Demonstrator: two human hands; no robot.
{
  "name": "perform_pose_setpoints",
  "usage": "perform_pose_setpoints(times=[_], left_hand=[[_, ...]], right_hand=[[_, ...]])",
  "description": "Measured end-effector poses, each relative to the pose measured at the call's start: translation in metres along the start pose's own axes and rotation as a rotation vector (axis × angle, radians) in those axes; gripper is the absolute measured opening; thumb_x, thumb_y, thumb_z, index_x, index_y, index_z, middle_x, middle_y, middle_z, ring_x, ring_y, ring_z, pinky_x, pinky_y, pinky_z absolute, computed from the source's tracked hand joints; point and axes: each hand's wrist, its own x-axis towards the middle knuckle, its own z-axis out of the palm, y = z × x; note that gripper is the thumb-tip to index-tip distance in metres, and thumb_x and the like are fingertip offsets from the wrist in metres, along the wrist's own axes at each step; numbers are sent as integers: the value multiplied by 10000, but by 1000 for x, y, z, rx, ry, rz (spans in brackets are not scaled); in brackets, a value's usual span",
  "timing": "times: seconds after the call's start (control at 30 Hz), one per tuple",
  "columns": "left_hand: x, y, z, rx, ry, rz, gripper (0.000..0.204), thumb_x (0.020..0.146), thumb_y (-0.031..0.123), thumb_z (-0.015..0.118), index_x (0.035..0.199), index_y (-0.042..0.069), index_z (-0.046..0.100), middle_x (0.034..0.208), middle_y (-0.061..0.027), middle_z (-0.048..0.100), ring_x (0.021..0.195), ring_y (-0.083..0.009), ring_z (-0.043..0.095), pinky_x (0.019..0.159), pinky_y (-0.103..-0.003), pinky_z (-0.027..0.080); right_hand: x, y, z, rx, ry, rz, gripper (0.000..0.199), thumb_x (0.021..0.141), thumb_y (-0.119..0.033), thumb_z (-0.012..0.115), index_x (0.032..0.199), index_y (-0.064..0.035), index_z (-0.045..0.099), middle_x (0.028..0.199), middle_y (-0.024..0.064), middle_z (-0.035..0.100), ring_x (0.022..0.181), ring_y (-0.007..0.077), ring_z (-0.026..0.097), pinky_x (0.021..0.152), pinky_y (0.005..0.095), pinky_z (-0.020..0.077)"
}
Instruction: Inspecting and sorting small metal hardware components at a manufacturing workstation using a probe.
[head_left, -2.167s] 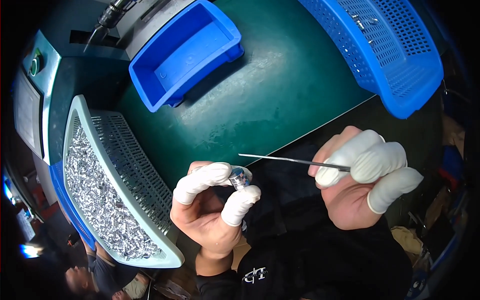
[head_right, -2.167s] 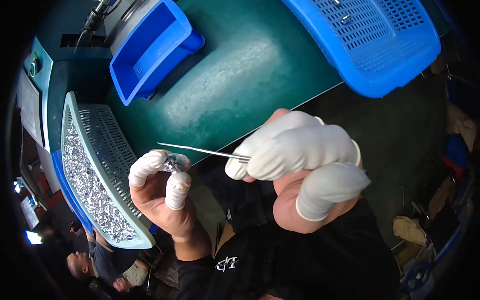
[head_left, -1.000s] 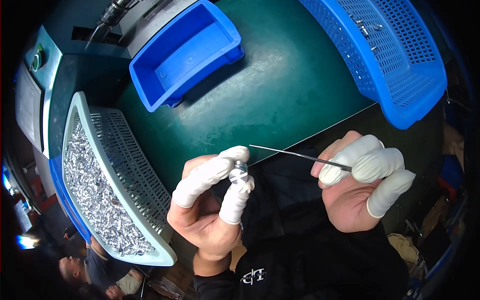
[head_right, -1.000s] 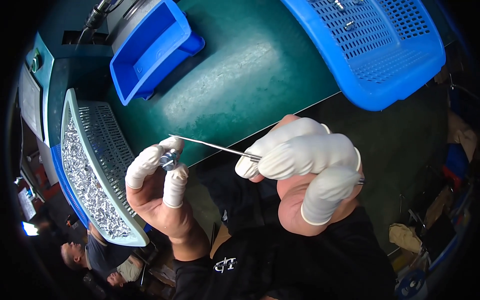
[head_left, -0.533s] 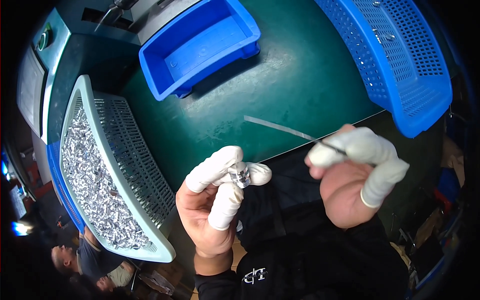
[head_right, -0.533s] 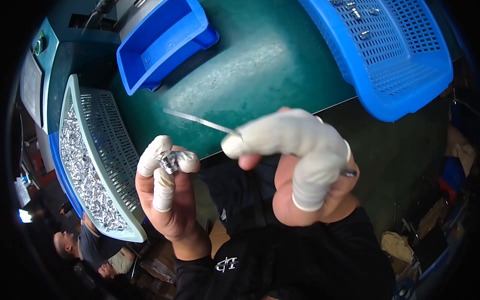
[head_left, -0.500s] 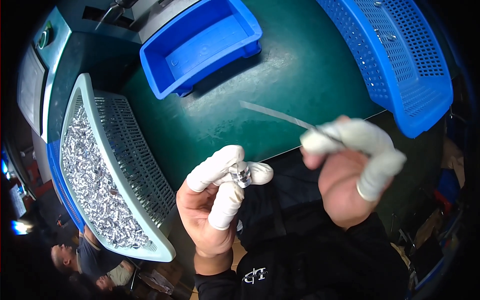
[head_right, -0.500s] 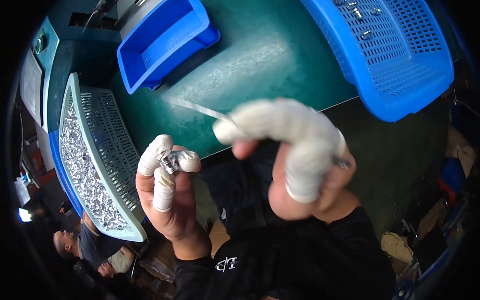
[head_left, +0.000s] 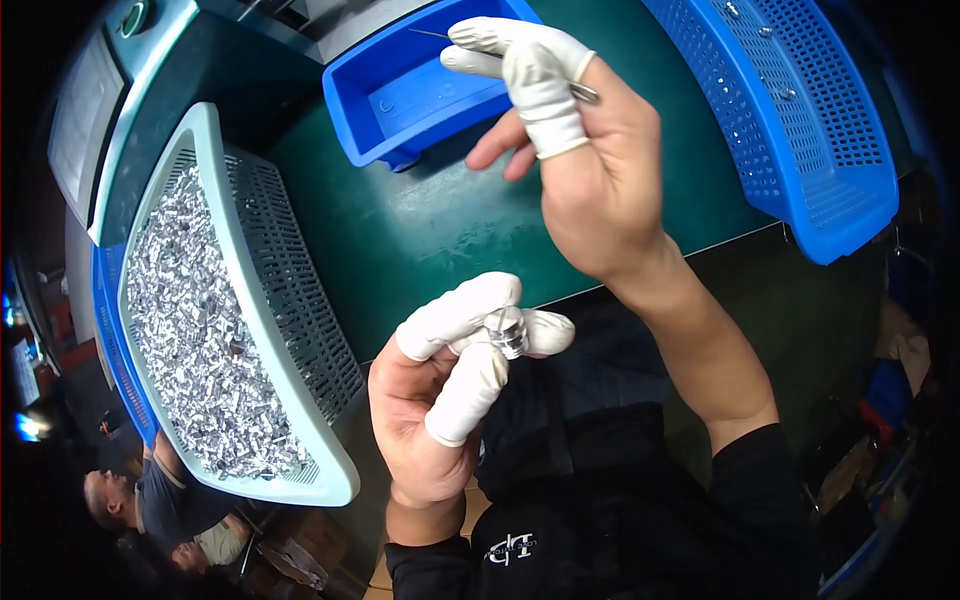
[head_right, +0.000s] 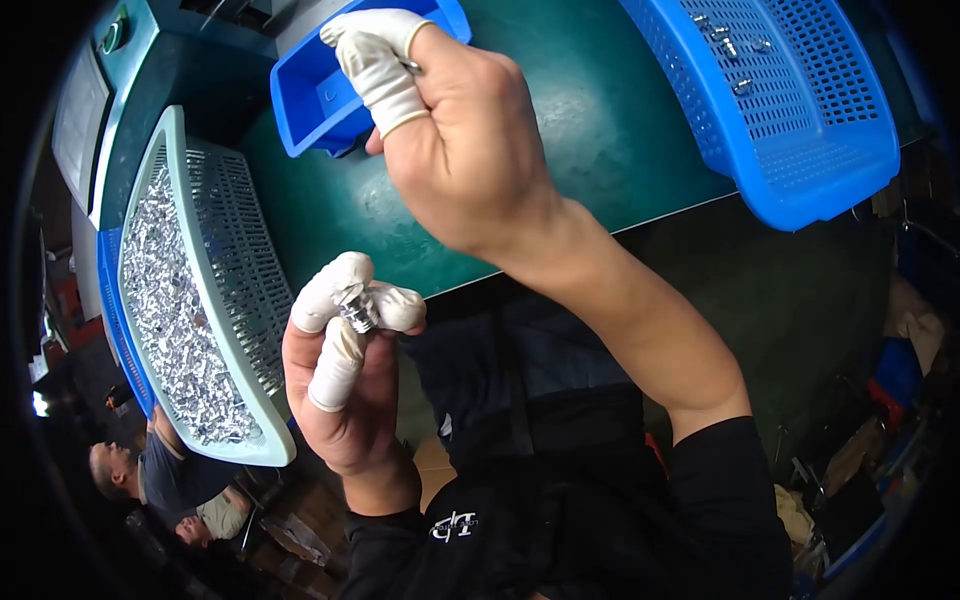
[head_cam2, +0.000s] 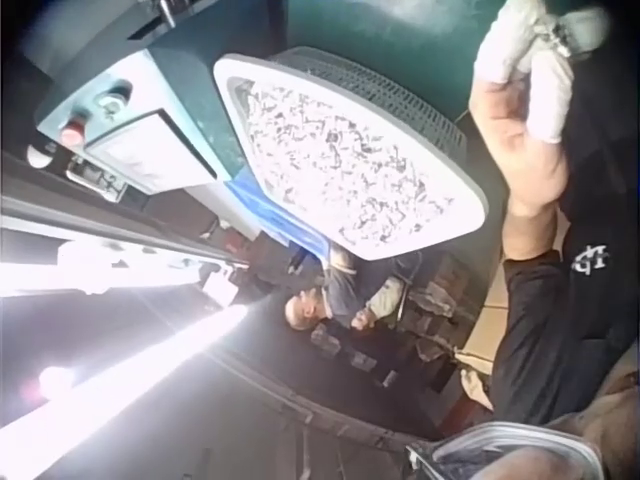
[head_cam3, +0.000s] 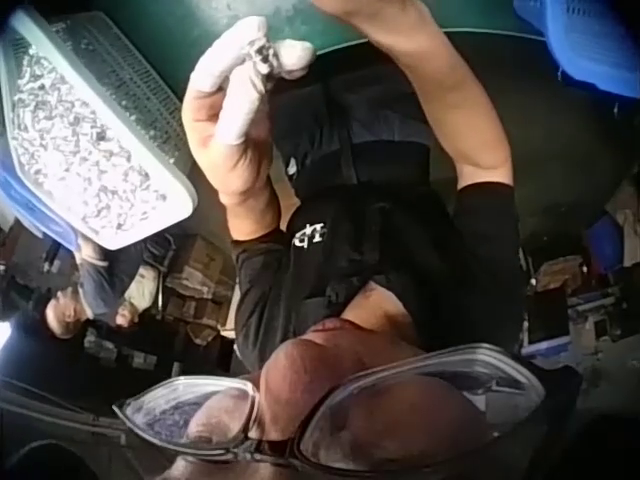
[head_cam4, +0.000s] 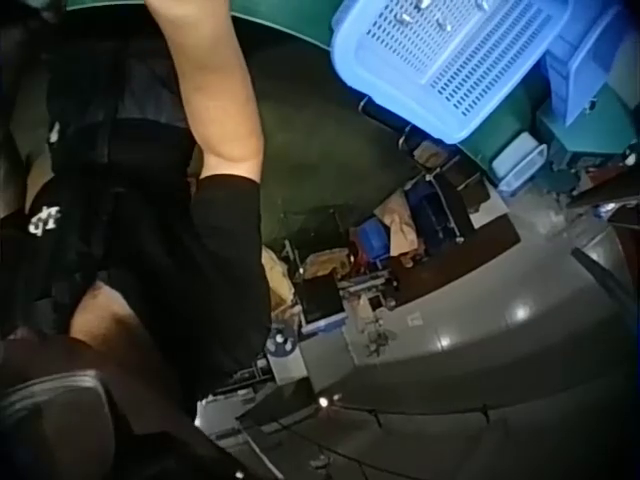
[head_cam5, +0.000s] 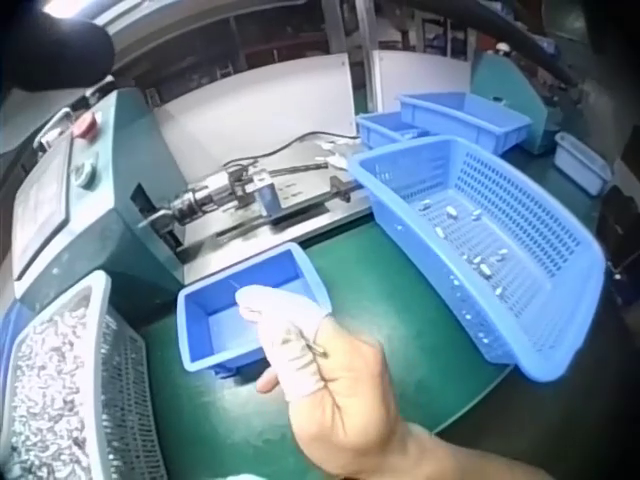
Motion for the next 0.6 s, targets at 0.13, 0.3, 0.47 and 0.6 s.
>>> perform_pose_setpoints(times=[0.13, 0.3, 0.47, 0.6], left_hand=[[-1, 3, -5, -41, -39, -2, 415, 883, 102, 511, 1245, -97, 476, 965, -185, 634, 886, -259, 596, 794, -362, 453], [-2, 4, -13, -96, -98, 3, 400, 878, 84, 513, 1237, -91, 485, 1011, -178, 623, 890, -255, 599, 812, -368, 458], [-4, 3, -23, -123, -95, -30, 363, 843, 30, 563, 1193, -60, 520, 1027, -136, 615, 897, -257, 616, 837, -390, 473], [-7, -1, -33, -97, -73, 63, 316, 791, -55, 624, 1099, -22, 561, 1020, -114, 614, 888, -240, 628, 845, -387, 495]], right_hand=[[9, 21, 5, -119, -14, -65, 296, 993, -192, 412, 1144, 5, 573, 988, 112, 680, 711, 134, 673, 542, 186, 473], [13, 37, 9, -126, 52, -113, 296, 996, -180, 400, 1132, 17, 574, 986, 126, 675, 755, 148, 675, 572, 209, 501], [3, 28, 13, -125, 59, -112, 301, 1000, -169, 386, 1110, 53, 557, 952, 156, 663, 791, 180, 667, 671, 256, 541], [-19, 19, 8, -98, 44, -89, 322, 1009, -181, 361, 1130, 64, 532, 957, 178, 655, 791, 201, 667, 708, 290, 556]])
